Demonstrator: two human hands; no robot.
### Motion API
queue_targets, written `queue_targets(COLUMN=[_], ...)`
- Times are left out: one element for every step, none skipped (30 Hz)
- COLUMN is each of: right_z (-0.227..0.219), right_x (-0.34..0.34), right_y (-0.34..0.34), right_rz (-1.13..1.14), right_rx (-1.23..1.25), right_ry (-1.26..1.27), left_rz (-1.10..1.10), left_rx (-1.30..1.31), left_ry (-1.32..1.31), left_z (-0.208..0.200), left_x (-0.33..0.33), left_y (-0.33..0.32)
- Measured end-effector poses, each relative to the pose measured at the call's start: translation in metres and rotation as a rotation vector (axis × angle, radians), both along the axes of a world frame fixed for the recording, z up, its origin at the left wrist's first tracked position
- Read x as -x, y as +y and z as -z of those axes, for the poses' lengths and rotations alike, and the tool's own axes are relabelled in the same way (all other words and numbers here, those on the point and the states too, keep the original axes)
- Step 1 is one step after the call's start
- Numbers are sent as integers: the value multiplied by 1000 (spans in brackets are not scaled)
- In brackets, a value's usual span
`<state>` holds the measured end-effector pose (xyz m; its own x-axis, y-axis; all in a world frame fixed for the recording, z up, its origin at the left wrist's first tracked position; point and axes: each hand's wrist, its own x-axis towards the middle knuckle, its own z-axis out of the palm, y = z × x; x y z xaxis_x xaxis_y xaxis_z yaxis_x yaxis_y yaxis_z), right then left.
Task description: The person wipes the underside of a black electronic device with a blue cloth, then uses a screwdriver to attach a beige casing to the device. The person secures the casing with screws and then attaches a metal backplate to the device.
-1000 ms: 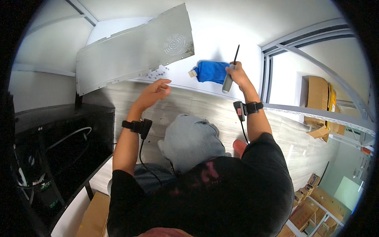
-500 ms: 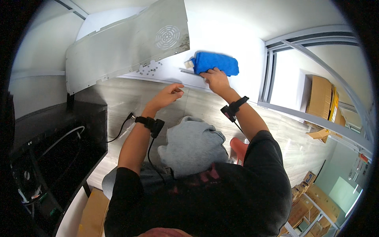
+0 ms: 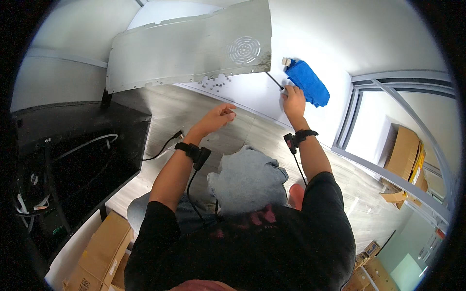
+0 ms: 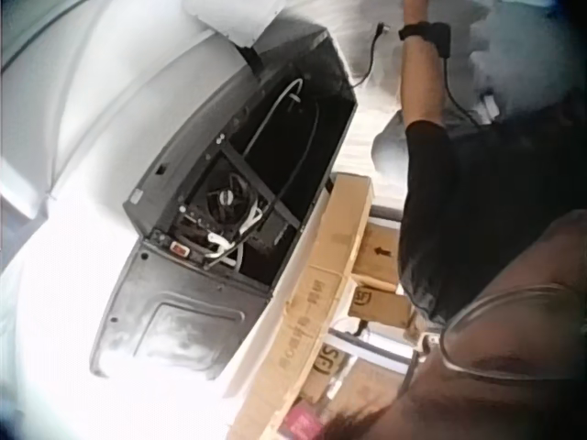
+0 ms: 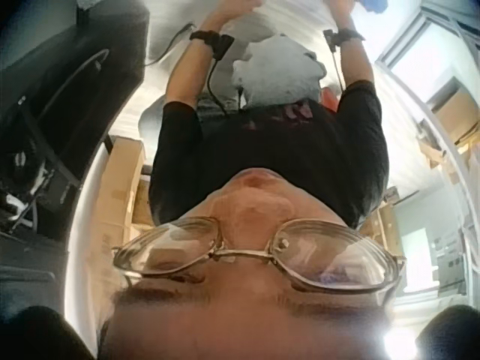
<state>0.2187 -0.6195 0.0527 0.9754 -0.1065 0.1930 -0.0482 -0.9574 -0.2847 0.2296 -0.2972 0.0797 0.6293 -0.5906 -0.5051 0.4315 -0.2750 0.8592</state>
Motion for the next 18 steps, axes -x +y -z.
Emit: queue_targets(right_z=[0,1,0,-1,1,-4,-8,-13,-17,-21,-22,-20,-18,-16,-14,-13,-13,-6], right_x=[0,-1,-2,-2,-3,-4,-5,-7,-9,-13,-16,-18,-21,-25,-30,-37,-47,-57], right_y=[0,2,1,1,0,4,8,13,18,24,30,40,51,63,78,94,108,118], right_rz=[17,20,27,35,38,51,64,75,45,13,-22,-61,-101,-142,-167,-193,-199,-185], right_rx=[-24,-28,-26,-24,-15,-1,14,29,34,38,42,-70,-181,-293,-386,-479,-448,-506], right_ry=[-1,4,7,10,2,3,5,6,-77,-160,-243,-208,-173,-137,-97,-58,-45,-10], left_rz=[-13,-28,-38,-47,-68,-93,-118,-133,-148,-165,-177,-188,-199,-219,-239,-259,-268,-276], left_rx=[-1,0,6,12,12,12,12,21,30,39,36,32,28,26,23,19,26,33], left_ry=[13,16,19,22,31,41,52,61,72,82,78,76,73,82,89,95,102,110], left_z=[1,1,1,1,1,1,1,1,1,1,1,2,3,4,4,6,7,11], left_x=[0,-1,-1,-1,-1,0,1,2,4,5,6,9,11,14,17,20,23,27], left_y=[3,6,7,8,10,11,12,13,16,18,21,24,26,28,30,33,37,42])
